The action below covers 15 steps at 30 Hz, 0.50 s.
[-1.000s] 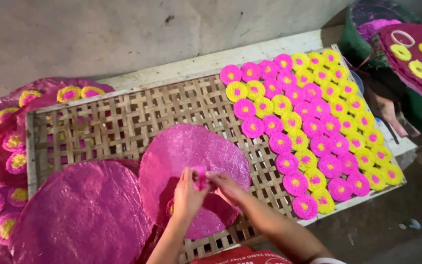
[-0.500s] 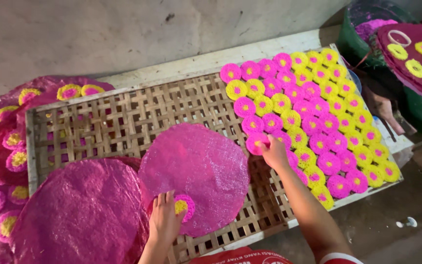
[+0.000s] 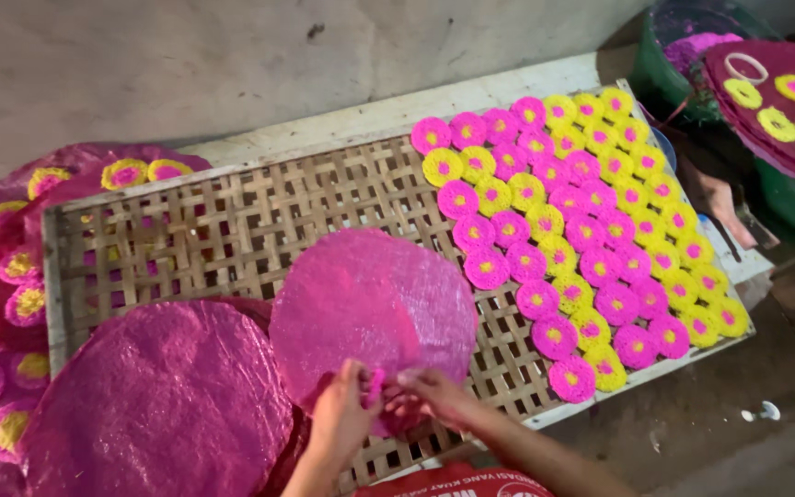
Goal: The person is arranging small yellow and pink circular items onto larger purple circular bases on a wooden lattice rack by hand.
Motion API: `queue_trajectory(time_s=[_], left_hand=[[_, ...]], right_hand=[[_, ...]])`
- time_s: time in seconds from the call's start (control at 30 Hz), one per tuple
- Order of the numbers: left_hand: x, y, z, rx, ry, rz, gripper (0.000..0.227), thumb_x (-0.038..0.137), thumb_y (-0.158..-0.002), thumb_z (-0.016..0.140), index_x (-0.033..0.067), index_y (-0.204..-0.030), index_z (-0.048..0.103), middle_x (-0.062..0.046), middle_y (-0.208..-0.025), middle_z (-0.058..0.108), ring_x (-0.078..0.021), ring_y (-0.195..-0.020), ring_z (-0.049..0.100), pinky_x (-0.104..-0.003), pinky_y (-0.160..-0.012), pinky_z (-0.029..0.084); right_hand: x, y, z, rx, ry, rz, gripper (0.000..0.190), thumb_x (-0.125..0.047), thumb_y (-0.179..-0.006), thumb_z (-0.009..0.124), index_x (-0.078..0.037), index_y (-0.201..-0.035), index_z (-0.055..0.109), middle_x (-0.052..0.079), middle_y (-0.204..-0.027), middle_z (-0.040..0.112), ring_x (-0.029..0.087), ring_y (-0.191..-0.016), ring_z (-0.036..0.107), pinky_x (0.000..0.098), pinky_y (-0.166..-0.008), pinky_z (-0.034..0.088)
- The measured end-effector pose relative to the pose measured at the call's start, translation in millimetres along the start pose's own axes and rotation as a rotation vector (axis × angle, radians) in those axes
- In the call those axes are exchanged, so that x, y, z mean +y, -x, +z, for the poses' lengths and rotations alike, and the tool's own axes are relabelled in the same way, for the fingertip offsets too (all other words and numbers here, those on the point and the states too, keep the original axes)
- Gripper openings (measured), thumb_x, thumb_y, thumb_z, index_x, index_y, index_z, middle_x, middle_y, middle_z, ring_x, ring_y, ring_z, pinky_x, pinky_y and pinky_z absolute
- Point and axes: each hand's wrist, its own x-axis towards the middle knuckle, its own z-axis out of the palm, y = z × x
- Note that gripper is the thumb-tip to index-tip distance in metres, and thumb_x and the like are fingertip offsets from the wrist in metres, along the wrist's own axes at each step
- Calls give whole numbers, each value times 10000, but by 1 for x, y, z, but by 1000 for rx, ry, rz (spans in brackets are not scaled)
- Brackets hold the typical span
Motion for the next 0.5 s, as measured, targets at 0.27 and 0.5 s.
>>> queue_trajectory(time_s=[0.27,0.5], left_hand=[[-24,-24,-11,282,-204,252,496,324,-901,735,50,-1275,558,-154,-1178,638,-243,-1041,651,-344,-872,612],[-54,-51,-69,667,-542,94,728,439,-838,775,31,-1378,507,-241,-1366,490,-387,-1243,495,-497,-998,529]], right_hand=[[-14,14,-49,289,-24,111,339,-287,-841,729,-54,-1088,729,138,-1112,763,230,-1094,724,423,-928,599],[-39,3,-151,746,522,-249,406,-203,-916,718,-93,-1298,634,160,-1162,721,310,-1085,693,415,-919,549]])
